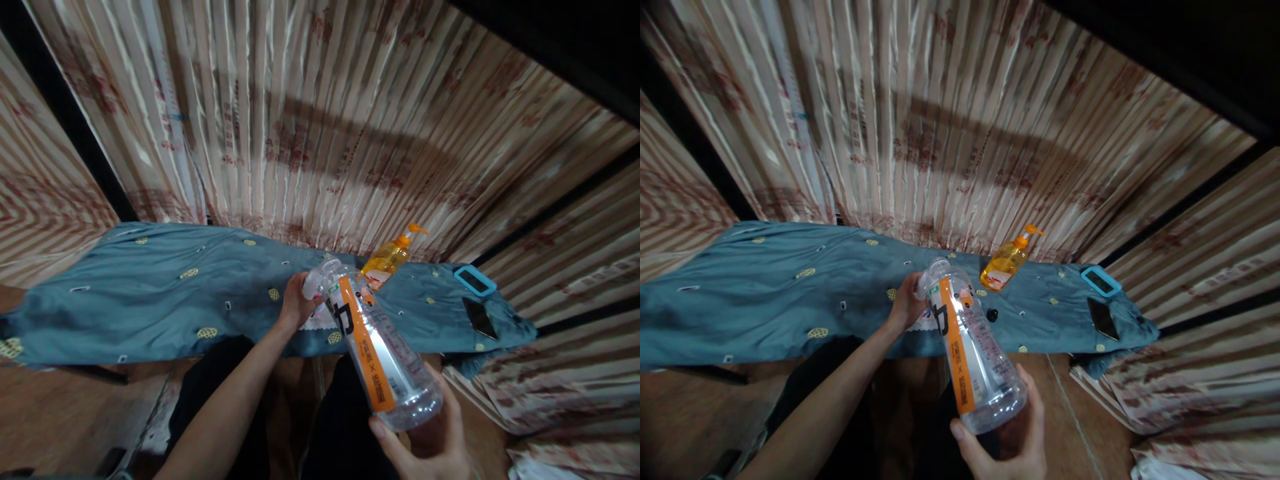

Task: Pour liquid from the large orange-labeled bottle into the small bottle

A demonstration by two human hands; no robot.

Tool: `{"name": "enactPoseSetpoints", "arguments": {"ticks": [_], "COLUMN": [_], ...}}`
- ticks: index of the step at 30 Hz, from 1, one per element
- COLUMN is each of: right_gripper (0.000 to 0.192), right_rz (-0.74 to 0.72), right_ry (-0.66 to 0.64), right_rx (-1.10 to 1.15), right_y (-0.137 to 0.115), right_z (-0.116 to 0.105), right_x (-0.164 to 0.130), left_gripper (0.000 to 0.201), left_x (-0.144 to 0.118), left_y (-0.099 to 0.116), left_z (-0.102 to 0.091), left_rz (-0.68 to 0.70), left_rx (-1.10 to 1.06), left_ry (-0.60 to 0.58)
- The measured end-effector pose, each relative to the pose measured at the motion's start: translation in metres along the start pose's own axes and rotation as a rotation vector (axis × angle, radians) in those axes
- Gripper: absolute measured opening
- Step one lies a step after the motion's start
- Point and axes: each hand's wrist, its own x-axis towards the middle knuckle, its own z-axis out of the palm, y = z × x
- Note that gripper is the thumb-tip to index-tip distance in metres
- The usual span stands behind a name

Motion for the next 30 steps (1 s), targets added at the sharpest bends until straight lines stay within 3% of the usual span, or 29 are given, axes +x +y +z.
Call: {"name": "enactPoseSetpoints", "arguments": {"ticks": [10, 18, 30], "right_gripper": [0.093, 0.101, 0.097], "right_rz": [-0.017, 0.0, -0.014], "right_ry": [0.001, -0.012, -0.013], "right_rx": [0.08, 0.043, 0.047], "right_y": [0.001, -0.002, -0.001], "right_z": [0.004, 0.004, 0.004], "right_x": [-0.003, -0.003, -0.001], "left_gripper": [0.044, 0.048, 0.052], "left_x": [0.0, 0.001, 0.002], "left_y": [0.005, 0.001, -0.004], "left_z": [-0.003, 0.001, 0.003], "left_rz": [-0.015, 0.009, 0.033], "left_rx": [-0.021, -0.051, 0.001], "left_ry": [-0.01, 0.009, 0.002]}}
